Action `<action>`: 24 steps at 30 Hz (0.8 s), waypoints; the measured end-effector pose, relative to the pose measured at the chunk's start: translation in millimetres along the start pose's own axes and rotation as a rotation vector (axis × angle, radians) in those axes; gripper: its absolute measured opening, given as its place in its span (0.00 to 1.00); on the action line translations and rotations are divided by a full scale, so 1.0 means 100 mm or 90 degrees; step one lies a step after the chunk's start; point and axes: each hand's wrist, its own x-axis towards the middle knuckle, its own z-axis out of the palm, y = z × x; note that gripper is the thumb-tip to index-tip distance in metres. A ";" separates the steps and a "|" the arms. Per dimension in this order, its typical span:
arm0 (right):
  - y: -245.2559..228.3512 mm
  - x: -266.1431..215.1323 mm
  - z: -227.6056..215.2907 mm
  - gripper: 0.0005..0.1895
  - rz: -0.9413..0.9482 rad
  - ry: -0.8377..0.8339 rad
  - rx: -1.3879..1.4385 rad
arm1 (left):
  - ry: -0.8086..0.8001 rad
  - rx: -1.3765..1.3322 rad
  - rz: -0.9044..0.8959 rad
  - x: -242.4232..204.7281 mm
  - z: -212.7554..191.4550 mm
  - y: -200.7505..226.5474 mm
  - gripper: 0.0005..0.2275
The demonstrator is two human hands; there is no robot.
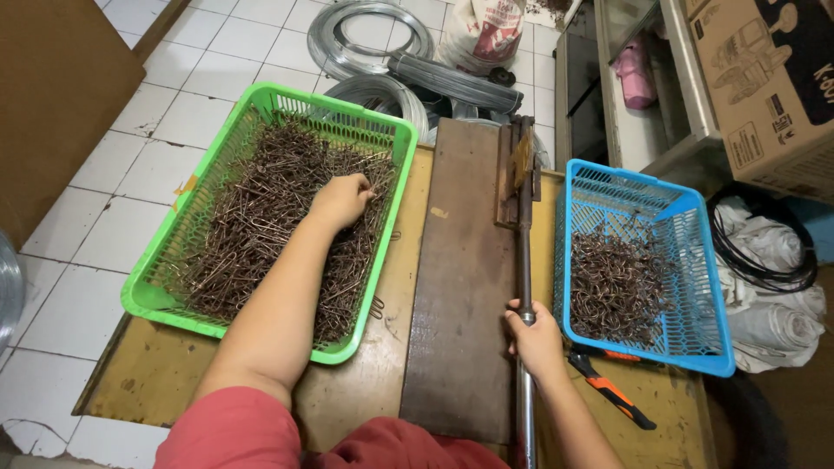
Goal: Cutting metal rods to size using a manual lever-operated shear.
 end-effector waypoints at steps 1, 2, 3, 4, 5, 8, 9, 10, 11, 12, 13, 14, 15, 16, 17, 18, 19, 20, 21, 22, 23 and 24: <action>-0.01 0.00 0.00 0.14 0.000 0.001 0.001 | 0.000 0.000 0.001 0.07 0.04 -0.08 0.13; -0.02 -0.01 0.00 0.14 0.001 0.001 -0.004 | 0.031 0.026 0.003 0.14 0.08 -0.16 0.13; -0.02 -0.01 0.00 0.14 0.003 0.001 -0.008 | 0.062 0.052 0.006 0.21 0.13 -0.23 0.13; -0.03 -0.03 0.00 0.14 0.003 0.004 -0.008 | 0.061 0.051 0.008 0.19 0.11 -0.21 0.13; -0.04 -0.04 0.00 0.14 0.005 0.003 -0.015 | 0.064 0.053 0.001 0.16 0.09 -0.19 0.13; -0.06 -0.04 0.02 0.14 0.004 0.007 -0.019 | 0.076 0.068 -0.007 0.21 0.10 -0.23 0.13; -0.06 -0.04 0.02 0.14 0.003 0.010 -0.018 | 0.084 0.079 -0.011 0.24 0.13 -0.26 0.13; -0.08 -0.05 0.02 0.14 0.002 0.012 -0.016 | 0.085 0.080 -0.008 0.25 0.14 -0.28 0.13; -0.10 -0.06 0.02 0.14 0.004 0.011 -0.032 | 0.086 0.077 -0.013 0.26 0.15 -0.30 0.13; -0.12 -0.08 0.01 0.13 0.008 0.012 -0.049 | 0.086 0.073 -0.018 0.27 0.17 -0.31 0.13; -0.13 -0.08 0.01 0.13 0.008 0.015 -0.047 | 0.085 0.073 -0.015 0.29 0.18 -0.32 0.13; -0.13 -0.08 0.01 0.13 0.009 0.012 -0.050 | 0.081 0.084 -0.022 0.29 0.19 -0.34 0.14; -0.14 -0.08 0.01 0.13 0.009 0.008 -0.053 | 0.077 0.094 -0.030 0.29 0.21 -0.36 0.14; -0.15 -0.08 0.01 0.13 0.009 0.010 -0.053 | 0.077 0.093 -0.028 0.26 0.18 -0.34 0.14; -0.16 -0.08 0.01 0.13 0.009 0.008 -0.064 | 0.076 0.092 -0.025 0.24 0.15 -0.31 0.14; -0.17 -0.09 0.01 0.13 0.010 0.006 -0.075 | 0.075 0.091 -0.021 0.21 0.12 -0.29 0.14; -0.17 -0.09 0.02 0.13 0.010 0.008 -0.075 | 0.074 0.090 -0.019 0.22 0.12 -0.29 0.14; -0.17 -0.08 0.02 0.13 0.012 0.008 -0.086 | 0.075 0.097 -0.021 0.22 0.12 -0.29 0.14; -0.16 -0.08 0.03 0.13 0.014 0.008 -0.096 | 0.076 0.103 -0.023 0.21 0.13 -0.31 0.13; -0.18 -0.09 0.02 0.13 0.015 0.007 -0.098 | 0.074 0.102 -0.024 0.20 0.12 -0.30 0.13; -0.20 -0.09 0.01 0.12 0.013 0.008 -0.125 | 0.078 0.098 -0.020 0.18 0.12 -0.29 0.13; -0.22 -0.09 0.02 0.12 0.010 0.010 -0.151 | 0.082 0.097 -0.015 0.18 0.10 -0.28 0.13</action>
